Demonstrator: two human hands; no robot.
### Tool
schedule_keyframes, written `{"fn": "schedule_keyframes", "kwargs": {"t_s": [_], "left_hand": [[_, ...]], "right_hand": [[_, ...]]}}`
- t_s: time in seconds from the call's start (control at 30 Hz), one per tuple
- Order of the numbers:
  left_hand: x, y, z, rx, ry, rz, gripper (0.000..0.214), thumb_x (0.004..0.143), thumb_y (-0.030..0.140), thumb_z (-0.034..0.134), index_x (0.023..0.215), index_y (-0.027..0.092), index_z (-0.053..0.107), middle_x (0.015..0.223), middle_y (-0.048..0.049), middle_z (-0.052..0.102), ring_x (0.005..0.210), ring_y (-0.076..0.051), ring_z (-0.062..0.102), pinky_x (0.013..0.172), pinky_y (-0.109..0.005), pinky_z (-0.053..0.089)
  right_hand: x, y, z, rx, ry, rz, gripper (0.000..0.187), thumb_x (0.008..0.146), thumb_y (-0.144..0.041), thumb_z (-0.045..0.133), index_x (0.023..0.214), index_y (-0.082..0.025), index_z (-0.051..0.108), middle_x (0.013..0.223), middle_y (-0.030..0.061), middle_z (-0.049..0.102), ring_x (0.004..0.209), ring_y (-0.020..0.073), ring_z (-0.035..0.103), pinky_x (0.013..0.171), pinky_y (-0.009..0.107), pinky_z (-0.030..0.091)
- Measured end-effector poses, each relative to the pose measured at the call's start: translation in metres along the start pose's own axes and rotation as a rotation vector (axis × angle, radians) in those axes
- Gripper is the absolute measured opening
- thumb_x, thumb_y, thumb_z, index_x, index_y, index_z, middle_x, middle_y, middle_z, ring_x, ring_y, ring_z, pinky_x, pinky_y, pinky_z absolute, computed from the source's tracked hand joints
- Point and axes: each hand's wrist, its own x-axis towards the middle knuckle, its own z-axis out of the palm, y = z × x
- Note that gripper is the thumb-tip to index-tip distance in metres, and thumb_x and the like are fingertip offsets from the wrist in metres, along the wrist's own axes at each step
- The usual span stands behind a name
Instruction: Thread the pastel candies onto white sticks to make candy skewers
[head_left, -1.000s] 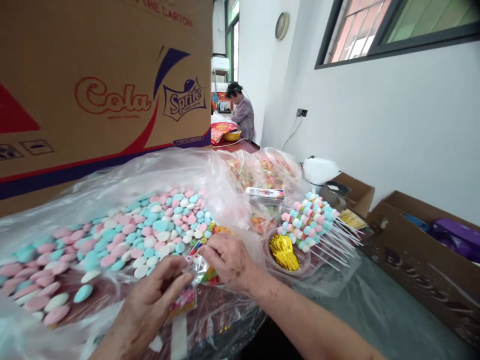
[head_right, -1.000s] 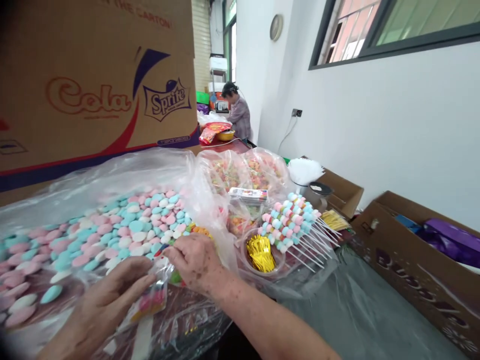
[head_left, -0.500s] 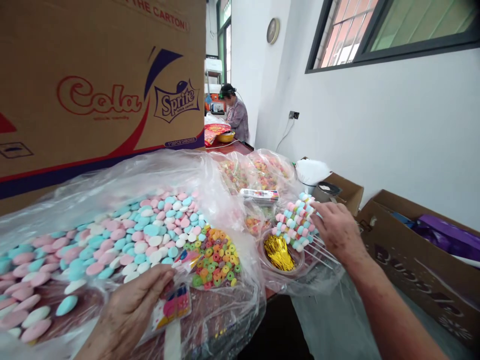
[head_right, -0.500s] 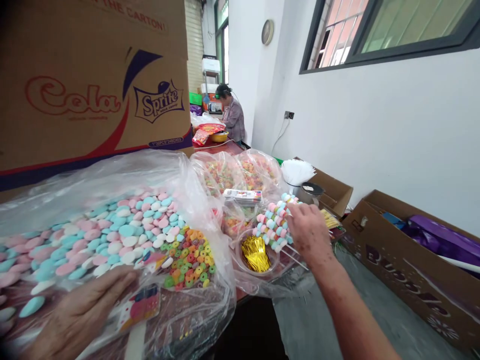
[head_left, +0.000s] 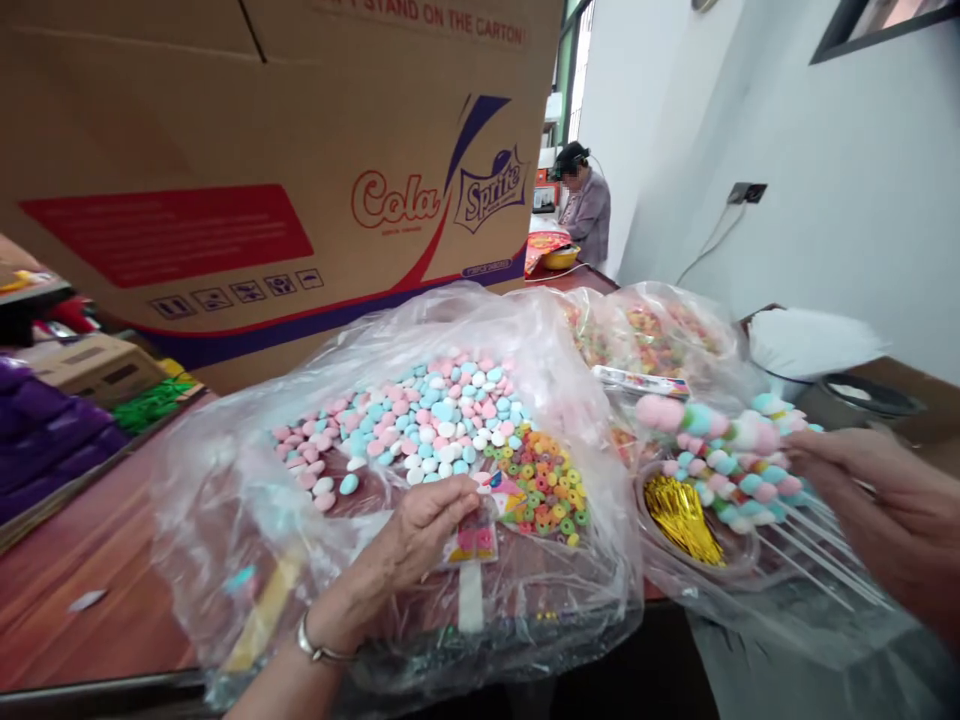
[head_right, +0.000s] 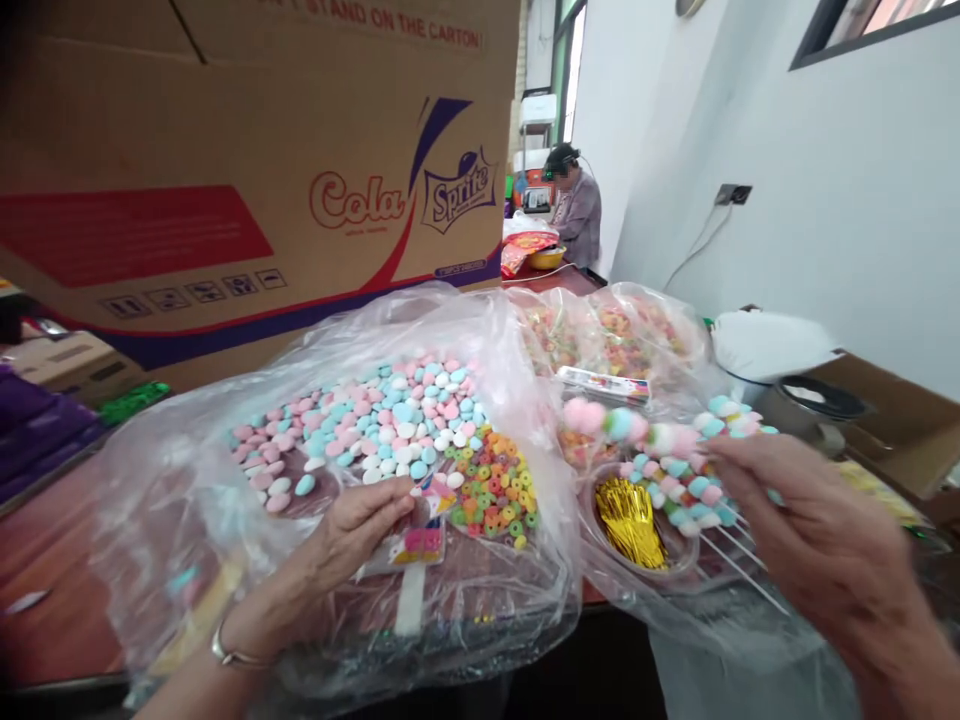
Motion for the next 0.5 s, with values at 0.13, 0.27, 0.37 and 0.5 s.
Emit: {"fn": "schedule_keyframes", "kwargs": {"t_s": [0.13, 0.27, 0.37, 0.5], "left_hand": [[-0.006, 0.008, -0.004, -0.037, -0.049, -0.045, 0.031, 0.094, 0.036, 0.044, 0.070, 0.017, 0.051, 0.066, 0.0033, 0.041, 0.061, -0.011, 0.037, 0.056, -0.022, 0.031], [-0.010, 0.015, -0.008, -0.058, -0.035, -0.132, 0.033, 0.094, 0.037, 0.044, 0.068, 0.018, 0.048, 0.067, 0.0038, 0.038, 0.060, -0.010, 0.034, 0.053, -0.022, 0.028], [-0.012, 0.013, -0.012, -0.104, -0.058, -0.135, 0.034, 0.094, 0.038, 0.045, 0.069, 0.017, 0.051, 0.065, 0.0041, 0.038, 0.058, -0.010, 0.033, 0.051, -0.022, 0.025], [-0.011, 0.006, -0.015, -0.168, -0.093, -0.140, 0.035, 0.094, 0.041, 0.046, 0.071, 0.016, 0.054, 0.065, 0.0042, 0.039, 0.057, -0.009, 0.032, 0.051, -0.023, 0.024]], "right_hand": [[0.023, -0.063, 0.030, 0.127, -0.083, -0.233, 0.019, 0.095, -0.032, 0.047, 0.103, -0.028, 0.063, 0.091, 0.0034, 0.068, 0.083, 0.0224, 0.064, 0.074, 0.036, 0.048], [0.033, -0.085, 0.053, 0.196, -0.145, -0.372, 0.019, 0.095, -0.021, 0.048, 0.104, -0.025, 0.064, 0.092, 0.0042, 0.069, 0.084, 0.0202, 0.063, 0.076, 0.035, 0.047], [0.038, -0.087, 0.059, 0.205, -0.183, -0.402, 0.019, 0.095, -0.018, 0.048, 0.104, -0.021, 0.064, 0.092, 0.0048, 0.068, 0.084, 0.0195, 0.061, 0.077, 0.035, 0.044], [0.044, -0.085, 0.060, 0.167, -0.201, -0.440, 0.017, 0.095, -0.016, 0.048, 0.103, -0.020, 0.063, 0.094, 0.0054, 0.067, 0.085, 0.0192, 0.058, 0.078, 0.035, 0.042]]}}
